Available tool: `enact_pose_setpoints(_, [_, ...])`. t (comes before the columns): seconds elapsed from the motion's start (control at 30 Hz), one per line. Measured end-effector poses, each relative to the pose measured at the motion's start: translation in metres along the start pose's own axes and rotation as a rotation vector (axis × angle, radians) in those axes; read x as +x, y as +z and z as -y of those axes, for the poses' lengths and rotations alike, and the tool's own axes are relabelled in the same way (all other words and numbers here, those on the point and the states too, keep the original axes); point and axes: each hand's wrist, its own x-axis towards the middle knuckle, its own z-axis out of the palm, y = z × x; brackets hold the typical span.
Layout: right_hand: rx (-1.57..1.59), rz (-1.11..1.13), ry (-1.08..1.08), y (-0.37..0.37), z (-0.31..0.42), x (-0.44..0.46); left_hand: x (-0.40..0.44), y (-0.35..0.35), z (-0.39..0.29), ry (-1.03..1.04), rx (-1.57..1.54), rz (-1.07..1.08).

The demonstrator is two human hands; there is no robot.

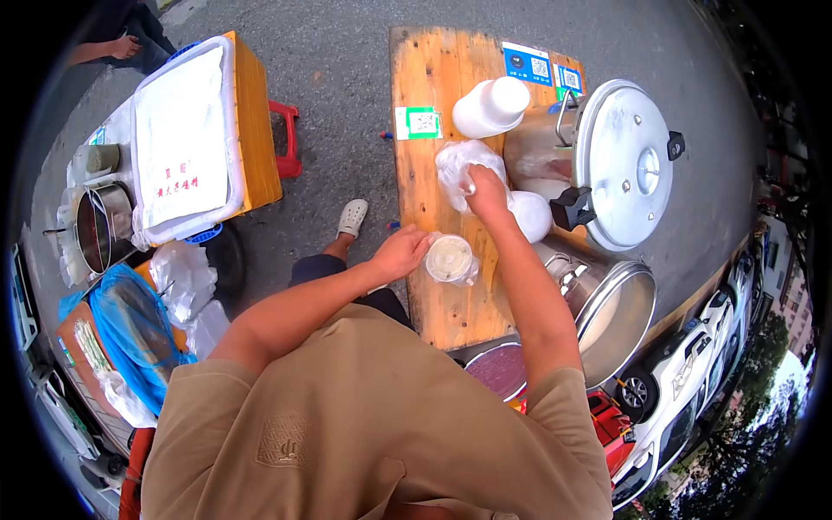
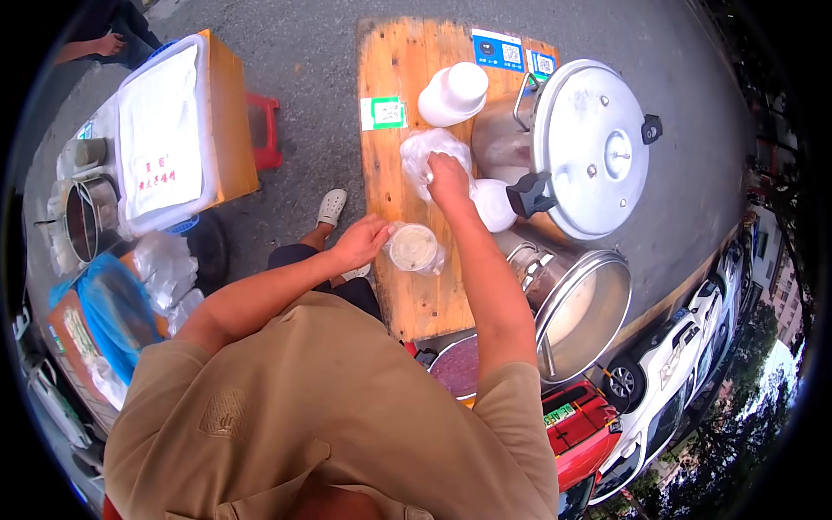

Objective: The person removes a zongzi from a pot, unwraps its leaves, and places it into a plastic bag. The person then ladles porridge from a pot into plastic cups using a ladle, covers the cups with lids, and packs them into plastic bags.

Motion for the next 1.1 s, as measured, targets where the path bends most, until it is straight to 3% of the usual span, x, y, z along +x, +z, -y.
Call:
enact_pose_setpoints(0.33, [0.28, -0.045, 0.272, 0.003, 0.005, 0.002, 0.005, 0.0, 0.0, 0.025, -0.002, 0.011])
enact_pose_setpoints(0.43, [0.19, -0.08, 0.221, 0.012, -0.006, -0.001, 0.005, 0.001, 0.003, 0.021, -0.009, 0.02])
enact_pose_setpoints(0.53, [0.219, -0.287, 0.118, 0.024, -0.011, -0.005, 0.005, 0.002, 0.005, 0.0, 0.0, 0.016])
enact_pose_setpoints(0.63, [0.208, -0.216, 0.207, 0.011, -0.006, -0.009, 0.005, 0.001, 0.006, -0.03, -0.022, 0.004])
enact_pose_setpoints(0.83, [0.095, -0.271, 0.156, -0.009, 0.002, -0.012, 0.007, -0.001, 0.007, -0.017, -0.032, 0.006])
enact_pose_setpoints(1.1, [0.14, -0.318, 0.272, -0.015, 0.004, -0.014, 0.007, 0.002, 0.01, -0.041, -0.012, -0.006])
